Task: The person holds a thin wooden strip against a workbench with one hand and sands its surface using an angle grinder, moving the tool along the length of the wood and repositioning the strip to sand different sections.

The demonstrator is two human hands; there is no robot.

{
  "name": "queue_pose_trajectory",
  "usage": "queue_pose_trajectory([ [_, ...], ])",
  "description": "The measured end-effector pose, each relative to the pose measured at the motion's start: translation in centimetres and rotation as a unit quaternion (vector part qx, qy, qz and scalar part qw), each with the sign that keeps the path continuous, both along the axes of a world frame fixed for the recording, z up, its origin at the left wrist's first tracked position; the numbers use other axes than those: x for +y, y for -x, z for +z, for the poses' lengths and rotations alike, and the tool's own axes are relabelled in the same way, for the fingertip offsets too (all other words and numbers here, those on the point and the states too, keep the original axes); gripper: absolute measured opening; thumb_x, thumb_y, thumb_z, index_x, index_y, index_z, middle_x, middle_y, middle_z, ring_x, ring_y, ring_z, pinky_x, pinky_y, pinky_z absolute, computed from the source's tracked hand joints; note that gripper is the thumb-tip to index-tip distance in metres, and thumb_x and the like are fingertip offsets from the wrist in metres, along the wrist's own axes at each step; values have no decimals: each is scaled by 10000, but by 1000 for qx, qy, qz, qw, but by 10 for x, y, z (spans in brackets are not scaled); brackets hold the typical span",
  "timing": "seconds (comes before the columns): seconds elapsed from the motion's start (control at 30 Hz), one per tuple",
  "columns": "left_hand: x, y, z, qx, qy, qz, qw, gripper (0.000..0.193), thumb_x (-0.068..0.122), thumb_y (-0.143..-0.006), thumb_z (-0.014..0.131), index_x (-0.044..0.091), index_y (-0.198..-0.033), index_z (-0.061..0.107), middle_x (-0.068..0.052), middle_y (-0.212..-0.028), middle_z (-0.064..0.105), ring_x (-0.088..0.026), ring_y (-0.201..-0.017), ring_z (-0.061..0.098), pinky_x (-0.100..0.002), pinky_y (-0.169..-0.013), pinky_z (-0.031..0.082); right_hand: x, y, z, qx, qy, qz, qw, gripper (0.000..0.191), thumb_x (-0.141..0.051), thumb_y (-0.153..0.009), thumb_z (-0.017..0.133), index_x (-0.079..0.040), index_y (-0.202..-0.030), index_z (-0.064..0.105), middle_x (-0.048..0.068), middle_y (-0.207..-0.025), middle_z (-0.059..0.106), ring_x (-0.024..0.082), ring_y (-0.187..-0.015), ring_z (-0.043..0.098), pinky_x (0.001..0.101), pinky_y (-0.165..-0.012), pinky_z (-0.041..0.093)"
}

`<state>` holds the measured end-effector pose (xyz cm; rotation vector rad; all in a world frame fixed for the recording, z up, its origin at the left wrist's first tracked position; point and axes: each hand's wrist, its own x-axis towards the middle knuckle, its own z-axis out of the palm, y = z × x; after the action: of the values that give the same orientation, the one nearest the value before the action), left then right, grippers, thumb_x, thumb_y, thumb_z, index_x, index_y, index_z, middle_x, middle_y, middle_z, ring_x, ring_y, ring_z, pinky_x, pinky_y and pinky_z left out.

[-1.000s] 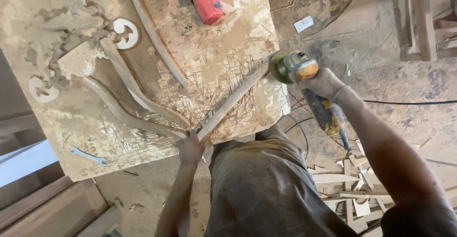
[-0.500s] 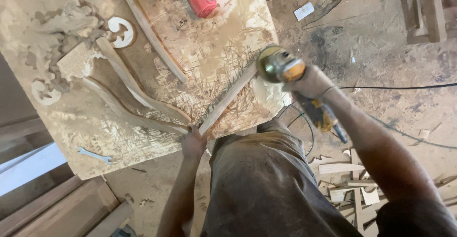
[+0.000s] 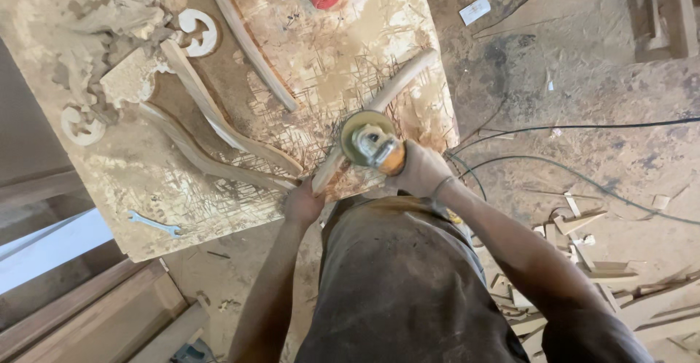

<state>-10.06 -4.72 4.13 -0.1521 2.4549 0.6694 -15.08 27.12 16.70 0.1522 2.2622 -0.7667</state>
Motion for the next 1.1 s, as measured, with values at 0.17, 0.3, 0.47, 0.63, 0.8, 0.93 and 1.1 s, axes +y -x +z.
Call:
queue_pose_trajectory([
  [0.17,-4,-5,-6,11,-7,-37,999,495,304,-864,686,86,-1301,600,-248,-1052,710,-460,-980,672,-541,-853,534,17,10,-19,5,11,-37,999,576,-390,-775,848,-25,-1162,627,119,-969,728,228,-848,724,363,-795,614],
  [0.3,-3,-10,-10,-23,-27,1,999,469,311,-840,685,61,-1235,651,-249,-1056,709,-439,-1005,678,-512,-884,541,89,59,-33,-30,-26,-159,987,422,-316,-833,776,-56,-1157,699,117,-968,750,214,-805,737,361,-720,627],
  [0.47,-7,-10,-15,-5,-54,-2,999,466,303,-828,695,27,-1200,653,-260,-1044,708,-439,-1010,677,-503,-886,540,124,86,-32,38,55,-248,966,433,-262,-784,852,-17,-1114,717,67,-948,744,166,-791,706,325,-697,595],
  [0.63,-9,-8,-20,-36,-54,2,998,448,301,-841,699,14,-1183,659,-255,-1041,706,-429,-1002,682,-499,-864,537,52,36,-25,-90,18,-120,989,600,-345,-780,814,-91,-1271,581,85,-987,737,185,-743,724,324,-687,645],
  [0.8,-10,-8,-22,-114,-47,45,991,457,312,-870,677,31,-1228,638,-231,-1005,722,-379,-926,726,-464,-830,560,8,4,-23,36,36,16,999,595,-373,-686,910,-45,-1109,652,85,-872,720,193,-748,690,332,-719,584],
  [0.93,-7,-13,-24,-77,-60,25,995,472,329,-859,735,-1,-1188,662,-231,-997,728,-366,-923,724,-448,-820,567,50,28,-38,-19,12,-33,999,509,-406,-783,807,-76,-1146,673,72,-913,744,176,-768,734,324,-694,640],
  [1.1,-4,-17,-22,-176,-47,68,981,468,364,-886,677,28,-1212,663,-223,-945,734,-372,-863,733,-456,-798,560,142,85,-54,44,-3,-215,976,516,-349,-748,865,-27,-1129,734,107,-1024,761,193,-849,732,338,-770,602],
])
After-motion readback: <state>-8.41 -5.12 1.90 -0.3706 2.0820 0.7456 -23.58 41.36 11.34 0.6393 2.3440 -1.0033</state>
